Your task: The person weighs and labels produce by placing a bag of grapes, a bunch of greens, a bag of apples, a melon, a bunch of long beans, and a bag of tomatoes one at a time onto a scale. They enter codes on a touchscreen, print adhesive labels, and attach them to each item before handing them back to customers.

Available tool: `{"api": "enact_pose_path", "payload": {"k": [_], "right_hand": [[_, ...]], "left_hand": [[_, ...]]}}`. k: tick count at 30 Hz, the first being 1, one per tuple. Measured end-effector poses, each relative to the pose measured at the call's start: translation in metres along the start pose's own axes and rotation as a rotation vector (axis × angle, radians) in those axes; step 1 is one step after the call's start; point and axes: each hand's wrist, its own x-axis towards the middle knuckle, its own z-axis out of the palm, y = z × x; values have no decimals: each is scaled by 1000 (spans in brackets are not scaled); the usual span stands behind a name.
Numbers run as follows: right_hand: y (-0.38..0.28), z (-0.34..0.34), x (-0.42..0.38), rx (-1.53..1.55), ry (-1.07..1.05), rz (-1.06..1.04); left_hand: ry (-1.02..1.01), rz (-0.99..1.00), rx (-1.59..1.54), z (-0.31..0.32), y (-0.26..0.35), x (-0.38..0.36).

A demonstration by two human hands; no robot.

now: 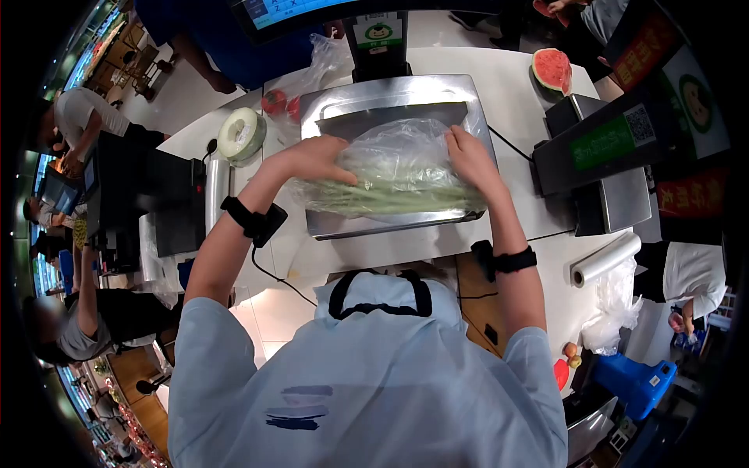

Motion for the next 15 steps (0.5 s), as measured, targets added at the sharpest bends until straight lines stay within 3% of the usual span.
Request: {"api": "enact_pose_path", "payload": {"k": [3,5,7,9,11,13,15], "right_hand": [[6,3,21,-26,-48,-40],[4,-3,31,81,120,-101],[-20,-22,8,179,89,9],[-18,-24,-17,124,304,-84],[6,-5,-63,184,406,-215],[21,10,-98,223,500,-484],[14,23,-137,331,418,-238]], "left_hand": [[89,47,91,-7,1,1],[161,61,169,-14,8,-4],[470,248,170,-9,16,-19],[599,259,397,26,19,-29],[780,330,313,70,27,-46],[783,395,240,104,28,-62],[722,400,130,121,38,-79]]}}
